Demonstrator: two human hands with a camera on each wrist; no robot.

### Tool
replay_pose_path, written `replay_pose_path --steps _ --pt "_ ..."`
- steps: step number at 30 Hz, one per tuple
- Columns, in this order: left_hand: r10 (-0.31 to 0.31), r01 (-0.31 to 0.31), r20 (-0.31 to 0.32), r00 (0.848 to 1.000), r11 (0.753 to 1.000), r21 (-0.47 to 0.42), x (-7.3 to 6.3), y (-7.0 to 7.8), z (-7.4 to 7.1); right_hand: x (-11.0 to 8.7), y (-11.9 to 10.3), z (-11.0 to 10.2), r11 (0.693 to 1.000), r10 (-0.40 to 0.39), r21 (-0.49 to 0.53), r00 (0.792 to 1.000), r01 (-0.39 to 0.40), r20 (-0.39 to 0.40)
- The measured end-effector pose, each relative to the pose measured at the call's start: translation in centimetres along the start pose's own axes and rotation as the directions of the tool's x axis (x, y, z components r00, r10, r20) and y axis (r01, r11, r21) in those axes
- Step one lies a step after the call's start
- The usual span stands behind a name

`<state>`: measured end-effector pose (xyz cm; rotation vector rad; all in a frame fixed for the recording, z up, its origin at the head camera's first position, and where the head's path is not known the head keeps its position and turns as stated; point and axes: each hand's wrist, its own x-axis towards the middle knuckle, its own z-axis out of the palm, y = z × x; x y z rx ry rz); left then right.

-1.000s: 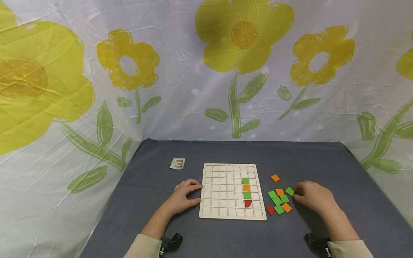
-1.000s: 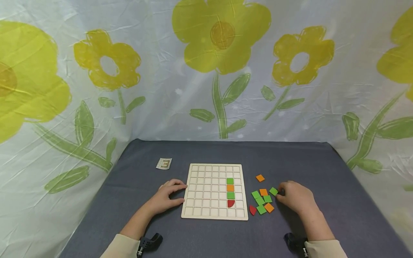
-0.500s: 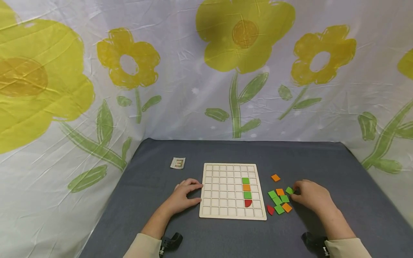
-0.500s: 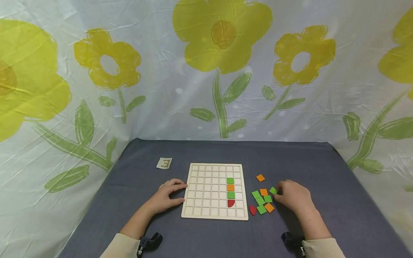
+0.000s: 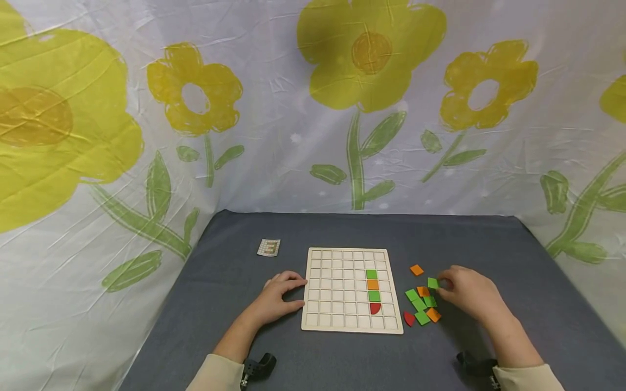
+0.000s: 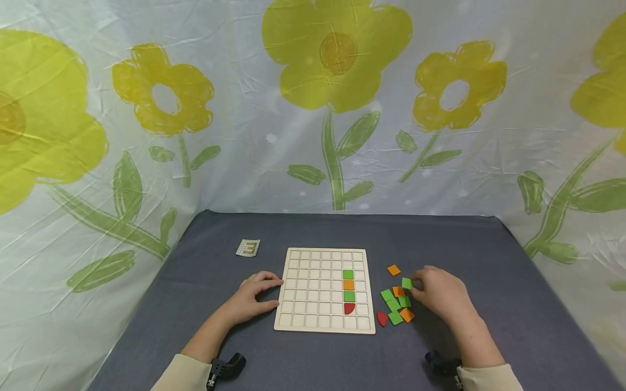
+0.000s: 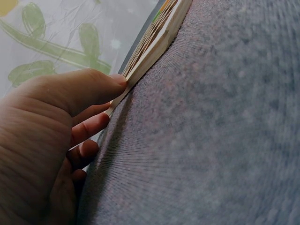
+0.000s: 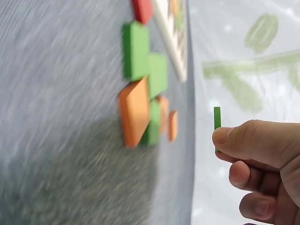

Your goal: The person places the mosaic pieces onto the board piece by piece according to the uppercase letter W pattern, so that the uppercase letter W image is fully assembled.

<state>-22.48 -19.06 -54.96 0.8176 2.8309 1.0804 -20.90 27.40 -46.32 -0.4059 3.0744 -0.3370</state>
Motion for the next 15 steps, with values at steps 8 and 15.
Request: replay_pose_path --steps 8,15 --pt "0.005 -0.004 0.006 1.000 1.000 -0.010 0.0 -0.2 0.0 -0.2 -3.4 -1.0 0.996 -0.087 0.016 0.996 0.088 -0.036" --pt "0.023 -0.023 -0.018 1.000 1.000 -0.003 0.1 -0.4 0.1 0.3 -6.3 -0.8 0.988 -0.155 0.011 0.987 0.155 -0.050"
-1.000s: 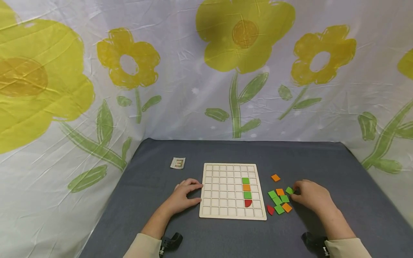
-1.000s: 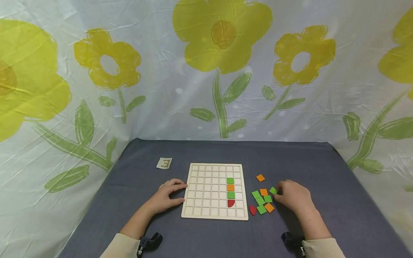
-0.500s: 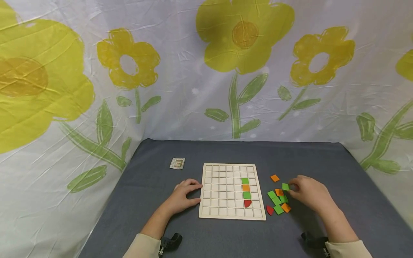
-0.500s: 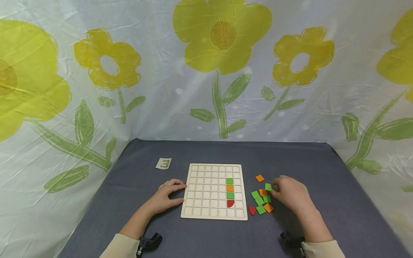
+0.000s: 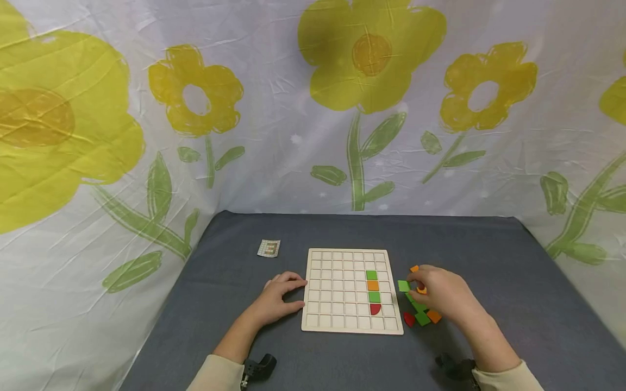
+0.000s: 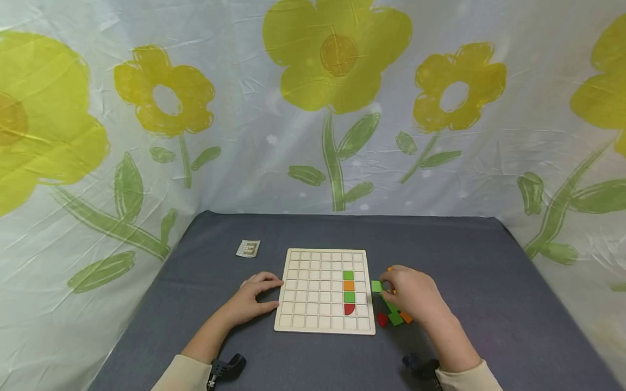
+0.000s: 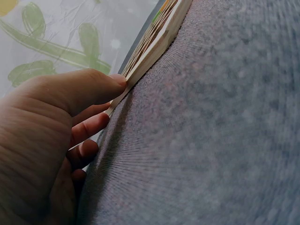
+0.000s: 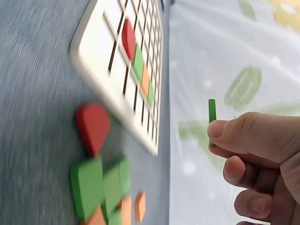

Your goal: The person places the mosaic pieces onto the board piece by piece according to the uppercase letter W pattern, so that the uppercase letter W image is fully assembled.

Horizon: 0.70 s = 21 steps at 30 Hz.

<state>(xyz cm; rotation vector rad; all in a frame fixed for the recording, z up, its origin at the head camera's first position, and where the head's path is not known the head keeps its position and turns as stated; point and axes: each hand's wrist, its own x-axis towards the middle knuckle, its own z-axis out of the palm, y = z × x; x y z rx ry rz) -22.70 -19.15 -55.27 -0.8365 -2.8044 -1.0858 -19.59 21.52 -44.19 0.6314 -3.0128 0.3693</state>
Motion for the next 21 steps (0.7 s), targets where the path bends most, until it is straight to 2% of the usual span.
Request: replay_pose_path --steps 9,21 --pt "0.010 -0.010 -0.002 1.000 1.000 -0.021 0.0 0.0 0.1 1.3 -2.7 1.4 0.992 -0.124 0.011 0.991 0.125 -0.044" --pt "0.003 -0.003 -0.011 1.000 1.000 -0.006 -0.1 0.1 0.0 2.5 -5.3 3.8 0.982 -0.181 0.050 0.983 0.180 0.020"
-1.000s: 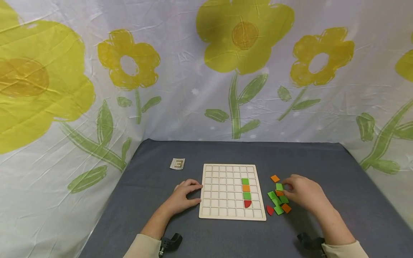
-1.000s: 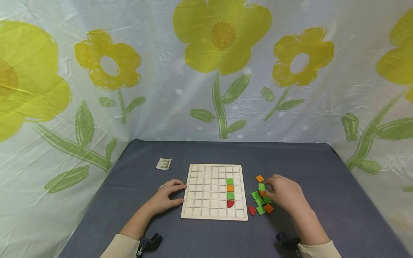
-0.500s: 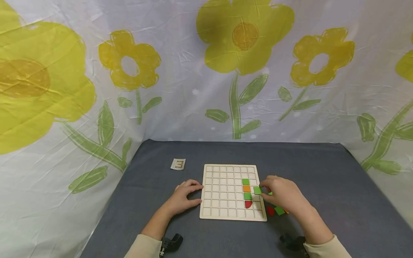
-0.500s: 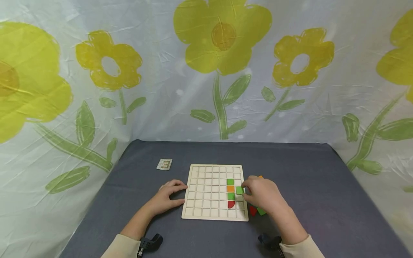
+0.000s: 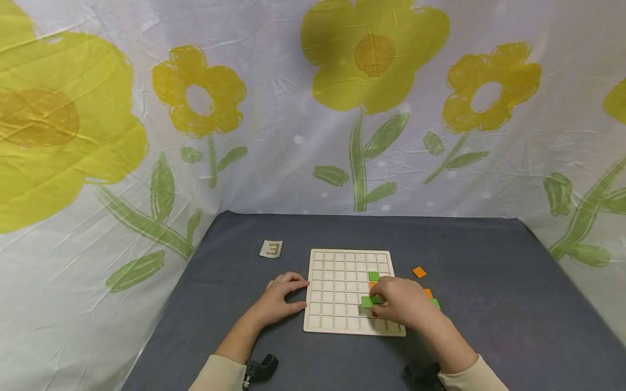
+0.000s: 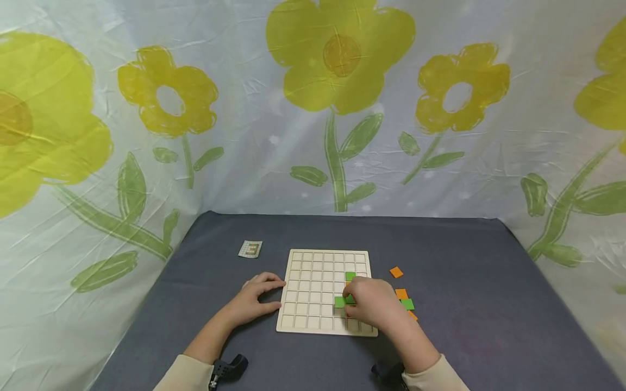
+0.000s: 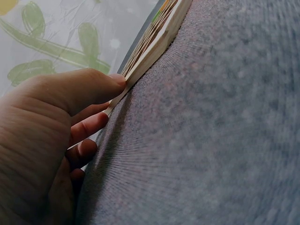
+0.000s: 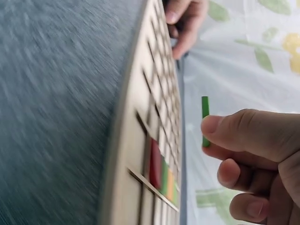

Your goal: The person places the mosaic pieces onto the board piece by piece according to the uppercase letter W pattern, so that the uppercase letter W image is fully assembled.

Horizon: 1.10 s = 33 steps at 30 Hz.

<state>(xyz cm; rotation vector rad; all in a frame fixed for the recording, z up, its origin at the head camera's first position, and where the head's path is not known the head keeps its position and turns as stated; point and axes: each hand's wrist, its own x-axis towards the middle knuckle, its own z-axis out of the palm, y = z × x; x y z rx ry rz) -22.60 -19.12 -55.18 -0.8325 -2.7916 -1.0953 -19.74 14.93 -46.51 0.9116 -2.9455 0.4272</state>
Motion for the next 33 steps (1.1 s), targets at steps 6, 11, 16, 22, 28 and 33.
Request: replay_pose_path --steps 6,11,16,22,28,33 --pt "-0.004 0.004 -0.002 1.000 1.000 0.009 0.0 0.0 0.1 0.3 -0.2 1.6 1.000 -0.008 -0.019 0.998 0.009 0.065" --pt "-0.011 0.011 0.012 1.000 1.000 0.002 0.0 0.1 0.0 0.1 -0.2 2.2 0.999 0.024 -0.036 0.997 -0.021 0.076" --pt "-0.015 0.015 0.019 1.000 1.000 0.000 0.1 0.2 -0.1 0.2 -0.2 2.4 0.999 0.004 -0.036 0.999 -0.002 0.049" --pt "-0.013 0.013 0.018 1.000 1.000 0.001 0.1 0.2 -0.1 0.3 -0.3 2.4 0.999 -0.009 -0.046 1.000 0.009 0.014" --pt "-0.014 0.014 0.019 1.000 1.000 -0.006 0.2 0.2 -0.1 0.5 -0.2 2.4 1.000 0.014 -0.012 1.000 -0.013 0.023" --pt "-0.024 0.024 0.021 1.000 1.000 -0.006 0.1 0.1 -0.1 0.5 0.0 2.3 1.000 0.011 0.028 0.999 -0.012 0.038"
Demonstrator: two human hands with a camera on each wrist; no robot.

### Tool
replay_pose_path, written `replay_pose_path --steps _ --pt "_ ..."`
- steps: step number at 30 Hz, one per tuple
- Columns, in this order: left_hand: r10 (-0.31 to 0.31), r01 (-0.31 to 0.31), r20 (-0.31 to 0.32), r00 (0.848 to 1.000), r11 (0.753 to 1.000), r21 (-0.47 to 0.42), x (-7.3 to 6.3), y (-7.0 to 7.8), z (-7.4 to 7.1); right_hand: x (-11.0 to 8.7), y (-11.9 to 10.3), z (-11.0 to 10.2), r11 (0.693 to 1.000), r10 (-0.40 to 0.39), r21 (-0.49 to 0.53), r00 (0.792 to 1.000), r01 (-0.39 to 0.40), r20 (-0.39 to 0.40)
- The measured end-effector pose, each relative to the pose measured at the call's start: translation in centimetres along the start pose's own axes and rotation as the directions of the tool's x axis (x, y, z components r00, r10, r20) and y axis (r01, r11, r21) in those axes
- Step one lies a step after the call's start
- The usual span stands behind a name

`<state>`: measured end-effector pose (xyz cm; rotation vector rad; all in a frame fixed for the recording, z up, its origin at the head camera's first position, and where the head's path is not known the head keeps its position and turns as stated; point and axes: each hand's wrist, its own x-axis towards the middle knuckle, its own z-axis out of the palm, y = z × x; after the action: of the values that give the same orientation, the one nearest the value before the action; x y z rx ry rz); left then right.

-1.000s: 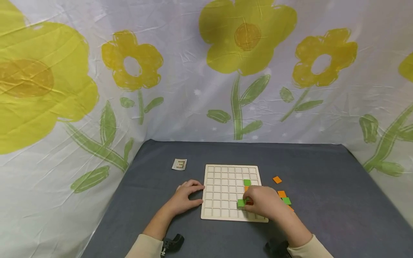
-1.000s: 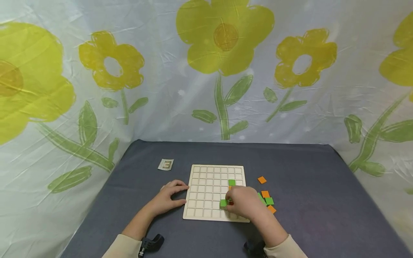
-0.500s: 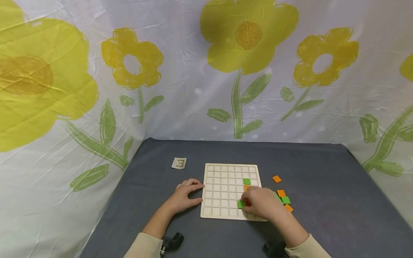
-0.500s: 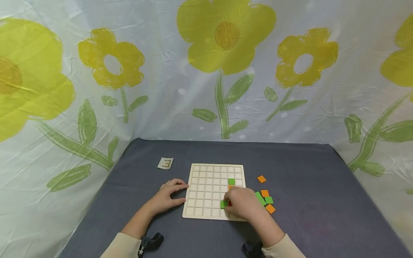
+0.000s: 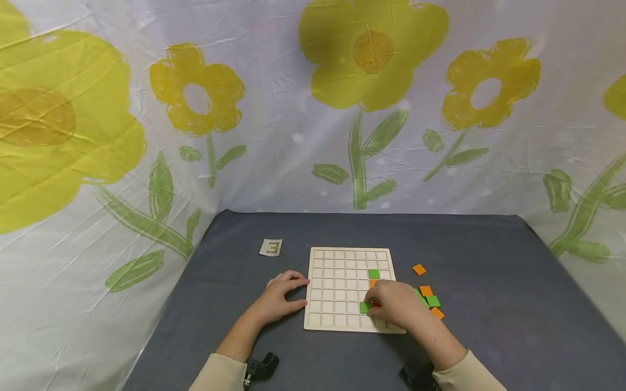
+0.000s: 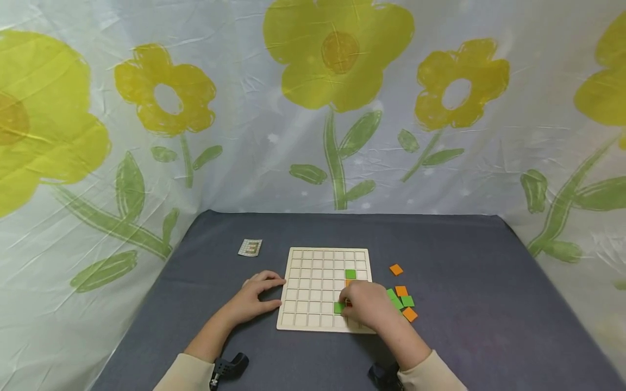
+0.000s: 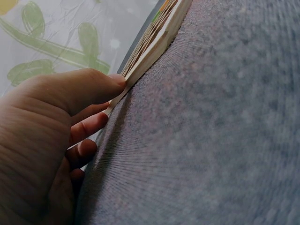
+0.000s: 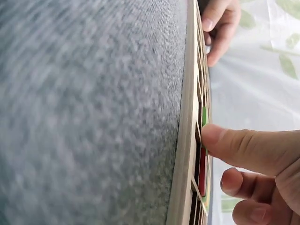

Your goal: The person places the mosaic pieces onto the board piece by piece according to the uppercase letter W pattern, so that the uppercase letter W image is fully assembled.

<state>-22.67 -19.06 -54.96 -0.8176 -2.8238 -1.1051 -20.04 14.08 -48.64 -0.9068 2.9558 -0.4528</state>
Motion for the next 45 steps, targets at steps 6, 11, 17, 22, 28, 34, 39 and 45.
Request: replay_pose_path --steps 6,11,17,22,28,34,39,45 --pt "-0.008 0.008 -0.006 1.000 1.000 0.008 -0.1 0.1 0.0 -0.2 0.7 -0.5 0.998 -0.031 0.048 0.999 0.030 0.016" --pt "-0.015 0.015 -0.008 1.000 1.000 0.006 -0.1 0.2 0.0 -0.6 1.4 -1.2 0.999 0.023 0.049 1.000 -0.022 -0.018" --pt "-0.022 0.022 -0.006 1.000 1.000 0.010 0.0 0.2 0.0 -0.9 2.7 -2.3 0.992 0.117 0.061 0.992 -0.115 -0.037" --pt "-0.015 0.015 -0.005 1.000 1.000 0.007 0.0 0.3 0.0 -1.1 4.2 -2.7 0.989 0.146 0.034 0.988 -0.144 -0.056" --pt "-0.024 0.024 -0.007 1.000 1.000 0.004 -0.1 0.4 0.0 -1.1 6.2 -3.0 0.983 0.185 0.031 0.981 -0.183 -0.057" --pt "-0.018 0.018 -0.012 1.000 1.000 0.010 -0.1 0.2 0.1 -1.0 7.9 -3.5 0.973 0.231 -0.001 0.973 -0.231 -0.023" --pt "-0.024 0.024 0.002 1.000 1.000 0.004 -0.1 0.3 0.1 -1.0 9.4 -3.7 0.947 0.311 -0.085 0.950 -0.311 -0.012" --pt "-0.027 0.027 0.000 1.000 1.000 0.001 -0.2 0.3 -0.1 -1.0 11.0 -3.6 0.894 0.442 -0.087 0.897 -0.439 0.022"
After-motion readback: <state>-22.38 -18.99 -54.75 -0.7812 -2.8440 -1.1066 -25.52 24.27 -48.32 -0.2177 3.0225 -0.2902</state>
